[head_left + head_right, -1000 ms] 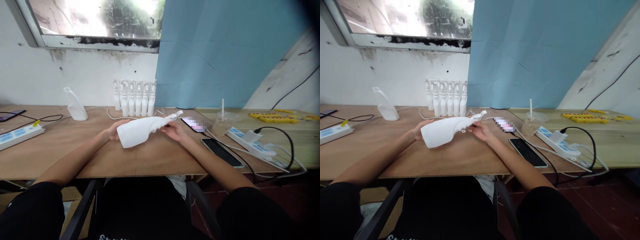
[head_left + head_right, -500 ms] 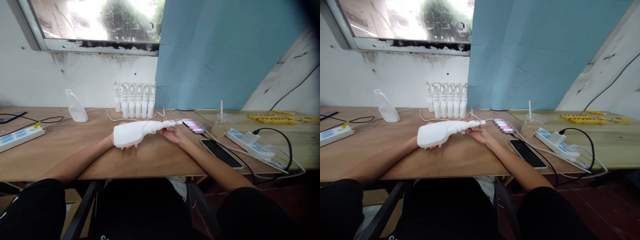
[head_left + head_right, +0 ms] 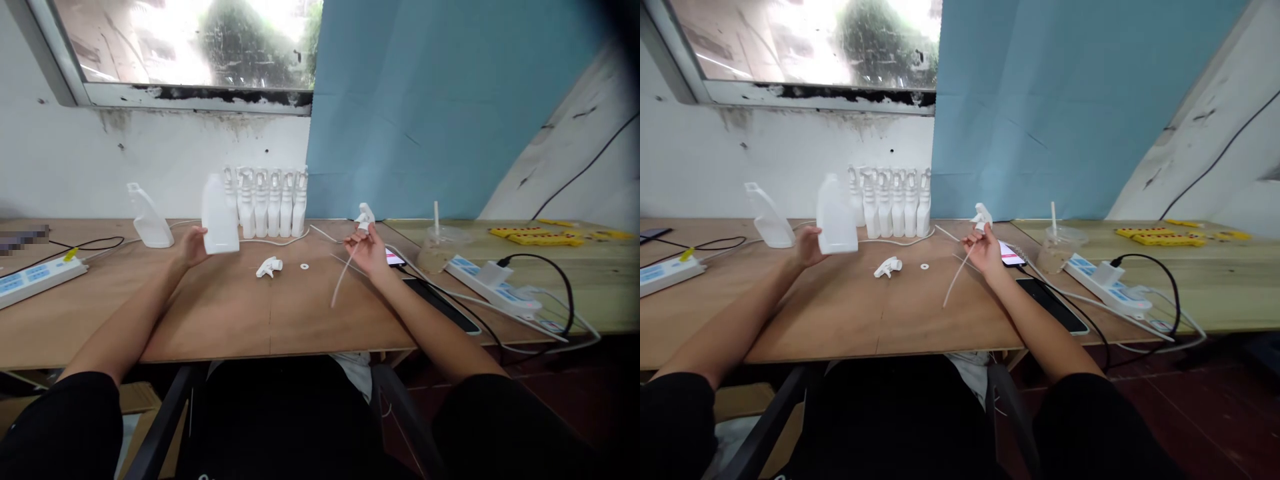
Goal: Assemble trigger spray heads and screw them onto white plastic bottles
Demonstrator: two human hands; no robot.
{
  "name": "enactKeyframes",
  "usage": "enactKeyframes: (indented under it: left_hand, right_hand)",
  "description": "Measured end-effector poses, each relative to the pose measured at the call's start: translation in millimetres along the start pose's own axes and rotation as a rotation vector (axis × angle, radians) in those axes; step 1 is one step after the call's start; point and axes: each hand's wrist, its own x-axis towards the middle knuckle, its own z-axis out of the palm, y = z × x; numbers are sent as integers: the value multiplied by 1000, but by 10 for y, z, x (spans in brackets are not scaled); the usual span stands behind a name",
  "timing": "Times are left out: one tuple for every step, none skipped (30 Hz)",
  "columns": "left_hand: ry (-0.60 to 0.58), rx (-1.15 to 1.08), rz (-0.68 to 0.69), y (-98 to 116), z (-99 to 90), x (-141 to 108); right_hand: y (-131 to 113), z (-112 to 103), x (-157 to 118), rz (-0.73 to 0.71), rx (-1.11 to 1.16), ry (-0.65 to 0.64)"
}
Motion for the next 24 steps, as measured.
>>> enactKeyframes:
  left_hand:
    - [74,37,2,-65,-84,54]
    - [176,117,10,-132,-165,102]
    - [293,239,30,-196,-241,139]
    - [410,393,56,-252,-309,162]
    - [510,555,76,-297,-368,169]
    - [588,708,81,-328,-414,162]
    - [644,838,66,-346,-447,143]
    - [684,939,34,-352,-467,117]
    - [721,1011,-7,-348,-477,89]
    - [758,1061,-44,-339,-478,62]
    - [789,1100,-65,-326,-473,38]
    - [811,1135,-71,-313,-466,18]
    - [824,1172,-64,-302,-459,3]
    - [831,1207,-52,-294,-454,-7]
    - [832,1239,-41,-289,-452,-15]
    - [830,1262,-37,-288,-455,-20]
    - [831,1274,-39,-292,-462,-24]
    - [836,1276,-45,-299,-473,-27]
    - [845,1270,-50,-311,-490,-29]
    - [860,1259,-53,-325,-509,-29]
    - [881,1243,-59,-342,-531,-29]
    - [908,1225,-71,-360,-554,-26]
    - [932,1209,-90,-379,-576,-22]
    - [954,1196,-113,-397,-596,-15]
  right_hand:
    - [8,8,-10,31,-1,-6]
    - [19,22,-24,67,-7,-14]
    - [33,38,-40,104,-19,-20]
    - [48,57,-57,136,-35,-25]
    - [62,75,-73,160,-54,-29]
    - [76,92,-88,176,-75,-30]
    - [87,107,-101,184,-95,-30]
    - [95,119,-112,185,-111,-27]
    - [100,129,-120,184,-121,-24]
    - [103,136,-126,180,-126,-19]
    - [103,141,-130,175,-130,-13]
    - [102,143,-132,168,-138,-5]
    - [100,144,-133,157,-153,3]
    - [98,143,-133,147,-173,9]
    - [96,141,-133,135,-196,13]
    - [94,138,-133,124,-219,12]
    - [94,136,-132,117,-237,10]
    - [94,134,-131,111,-249,8]
    - [94,133,-130,108,-256,7]
    - [96,133,-129,108,-262,10]
    - [98,134,-128,109,-266,16]
    - [100,135,-127,110,-267,24]
    - [102,135,-125,112,-266,32]
    - [105,134,-123,117,-262,38]
